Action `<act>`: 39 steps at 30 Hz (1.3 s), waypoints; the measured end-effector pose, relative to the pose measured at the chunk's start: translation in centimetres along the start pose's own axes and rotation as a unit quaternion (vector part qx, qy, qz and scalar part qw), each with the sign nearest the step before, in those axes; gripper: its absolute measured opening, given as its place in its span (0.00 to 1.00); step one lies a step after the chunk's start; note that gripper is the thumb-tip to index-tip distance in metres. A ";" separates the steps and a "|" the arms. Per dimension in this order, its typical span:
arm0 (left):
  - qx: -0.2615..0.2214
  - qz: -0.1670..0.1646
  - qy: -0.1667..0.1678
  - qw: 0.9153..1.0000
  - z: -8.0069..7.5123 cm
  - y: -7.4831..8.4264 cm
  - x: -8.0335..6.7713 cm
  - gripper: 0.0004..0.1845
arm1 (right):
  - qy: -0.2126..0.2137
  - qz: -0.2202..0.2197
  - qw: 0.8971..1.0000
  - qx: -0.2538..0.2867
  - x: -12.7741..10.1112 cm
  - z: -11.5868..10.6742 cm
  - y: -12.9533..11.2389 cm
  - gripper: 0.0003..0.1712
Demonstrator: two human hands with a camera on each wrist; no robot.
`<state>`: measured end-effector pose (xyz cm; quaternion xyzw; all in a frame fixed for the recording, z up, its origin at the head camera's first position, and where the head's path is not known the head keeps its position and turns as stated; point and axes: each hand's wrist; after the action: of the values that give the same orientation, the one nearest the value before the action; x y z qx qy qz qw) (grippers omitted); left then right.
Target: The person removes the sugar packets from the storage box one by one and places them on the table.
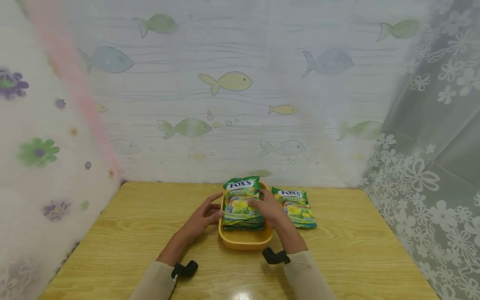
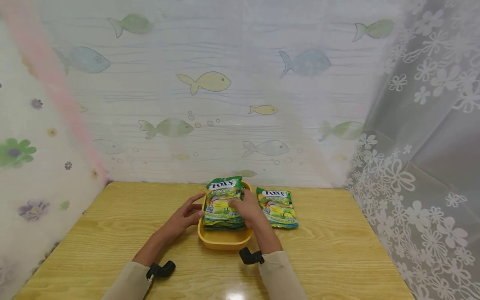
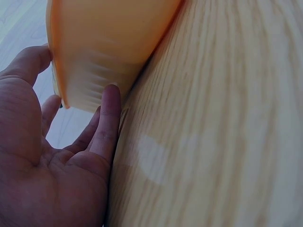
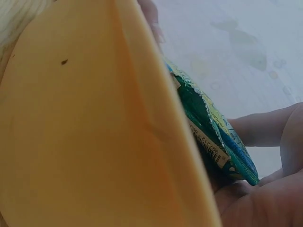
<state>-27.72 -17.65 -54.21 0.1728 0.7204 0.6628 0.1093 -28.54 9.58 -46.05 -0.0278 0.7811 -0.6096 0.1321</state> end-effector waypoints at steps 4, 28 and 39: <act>0.004 0.002 -0.001 1.000 0.1 -0.1 0.0 0.37 | 0.002 -0.001 1.000 0.000 -0.3 -0.2 -0.1 0.44; 0.000 0.003 -0.002 1.000 0.0 -0.2 0.1 0.36 | -0.013 -0.012 0.999 0.033 -0.8 -1.3 -0.6 0.43; -0.001 0.003 -0.001 1.000 0.1 0.1 0.0 0.36 | 0.004 -0.014 1.000 0.011 -1.3 -2.1 -1.2 0.43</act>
<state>-27.73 -17.56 -54.14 0.1752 0.7188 0.6639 0.1086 -27.90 11.55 -44.25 -0.0349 0.7744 -0.6202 0.1205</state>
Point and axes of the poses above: each hand's wrist, its own x-axis towards the middle knuckle, its own z-axis out of the palm, y = z × x, and after that the axes turned 2 degrees about -x, right-handed
